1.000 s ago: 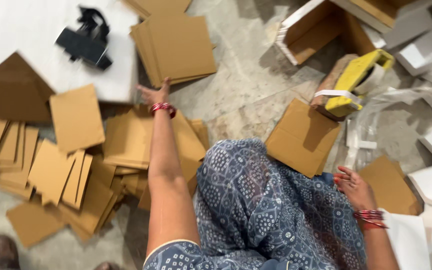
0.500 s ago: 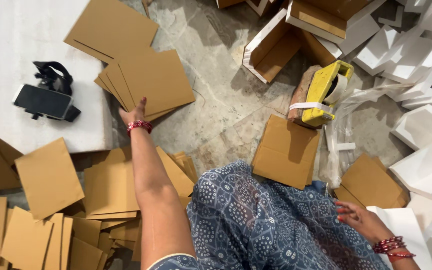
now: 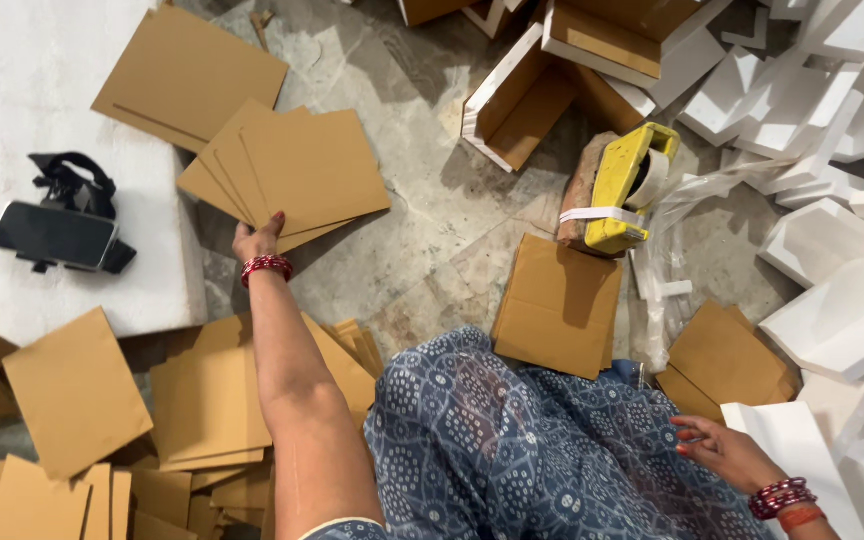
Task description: The person sits on the floor and assembles small cardboard boxes by inserting white foam inserts into the cardboard frames and securing them with a tape dispenser. The person repeatedly picks up flat cardboard pieces, folds them, inserts the foam, and tapes the edges to create finished boxes.
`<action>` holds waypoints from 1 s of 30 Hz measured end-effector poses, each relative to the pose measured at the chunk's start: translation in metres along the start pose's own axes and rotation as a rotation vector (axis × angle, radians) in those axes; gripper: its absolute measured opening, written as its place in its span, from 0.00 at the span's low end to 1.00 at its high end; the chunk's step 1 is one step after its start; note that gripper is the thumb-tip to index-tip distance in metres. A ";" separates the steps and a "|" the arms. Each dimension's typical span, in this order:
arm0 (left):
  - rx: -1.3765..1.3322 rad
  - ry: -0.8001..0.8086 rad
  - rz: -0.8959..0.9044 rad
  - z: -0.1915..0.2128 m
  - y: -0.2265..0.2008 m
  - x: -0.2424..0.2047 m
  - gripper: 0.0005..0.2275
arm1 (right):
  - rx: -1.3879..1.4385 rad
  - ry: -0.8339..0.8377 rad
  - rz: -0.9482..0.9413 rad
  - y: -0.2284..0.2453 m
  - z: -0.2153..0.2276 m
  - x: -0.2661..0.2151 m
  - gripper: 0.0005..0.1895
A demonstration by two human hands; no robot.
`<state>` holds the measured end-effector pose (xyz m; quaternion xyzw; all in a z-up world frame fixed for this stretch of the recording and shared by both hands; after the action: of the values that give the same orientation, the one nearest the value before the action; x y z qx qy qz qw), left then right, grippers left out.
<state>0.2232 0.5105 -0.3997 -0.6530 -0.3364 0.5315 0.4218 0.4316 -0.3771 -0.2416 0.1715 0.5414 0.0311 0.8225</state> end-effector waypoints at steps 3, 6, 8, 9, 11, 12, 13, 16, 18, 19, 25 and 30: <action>-0.111 0.144 -0.150 -0.025 -0.038 -0.032 0.20 | 0.003 0.020 0.062 0.033 -0.005 -0.003 0.30; 0.011 0.251 -0.240 -0.063 -0.086 -0.117 0.13 | 0.211 0.008 0.326 0.132 -0.008 -0.015 0.37; 0.370 0.276 -0.465 -0.092 -0.133 -0.207 0.11 | 0.394 0.001 0.537 0.217 -0.011 -0.030 0.47; 0.425 0.321 -0.670 -0.113 -0.160 -0.264 0.13 | 0.478 -0.009 0.613 0.255 -0.011 -0.039 0.53; 0.574 0.543 -1.255 -0.159 -0.207 -0.403 0.11 | 0.734 0.162 1.001 0.326 -0.018 -0.084 0.56; 0.635 0.686 -1.358 -0.172 -0.211 -0.456 0.14 | 0.872 0.226 0.960 0.332 -0.016 -0.092 0.55; 0.691 0.830 -1.462 -0.176 -0.213 -0.502 0.17 | 1.011 0.291 0.919 0.331 -0.014 -0.098 0.54; 0.715 0.955 -1.756 -0.158 -0.226 -0.578 0.23 | 1.454 0.500 0.807 0.304 -0.014 -0.098 0.54; 0.651 0.936 -1.862 -0.147 -0.227 -0.597 0.21 | 1.464 0.293 0.732 0.256 -0.005 -0.080 0.40; 0.620 0.924 -1.912 -0.141 -0.225 -0.607 0.21 | 1.466 0.197 0.687 0.232 -0.003 -0.072 0.33; 0.744 1.413 -1.254 -0.132 -0.225 -0.654 0.33 | 1.082 -0.079 0.867 0.187 -0.002 -0.104 0.17; 0.770 0.870 -1.150 -0.110 -0.298 -0.638 0.27 | 0.802 0.087 0.735 0.171 -0.033 -0.151 0.20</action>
<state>0.2000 0.0473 0.1419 -0.3355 -0.2189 0.0094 0.9162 0.3625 -0.2438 -0.0668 0.6481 0.4488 0.1147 0.6045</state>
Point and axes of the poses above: each hand's wrist, its own x-axis towards the middle knuckle, its own z-axis out of the back of the hand, y = z × x, the point moved 10 cm from there along x, towards the middle knuckle, and after that the axes turned 5 degrees about y, right-handed, at the moved point
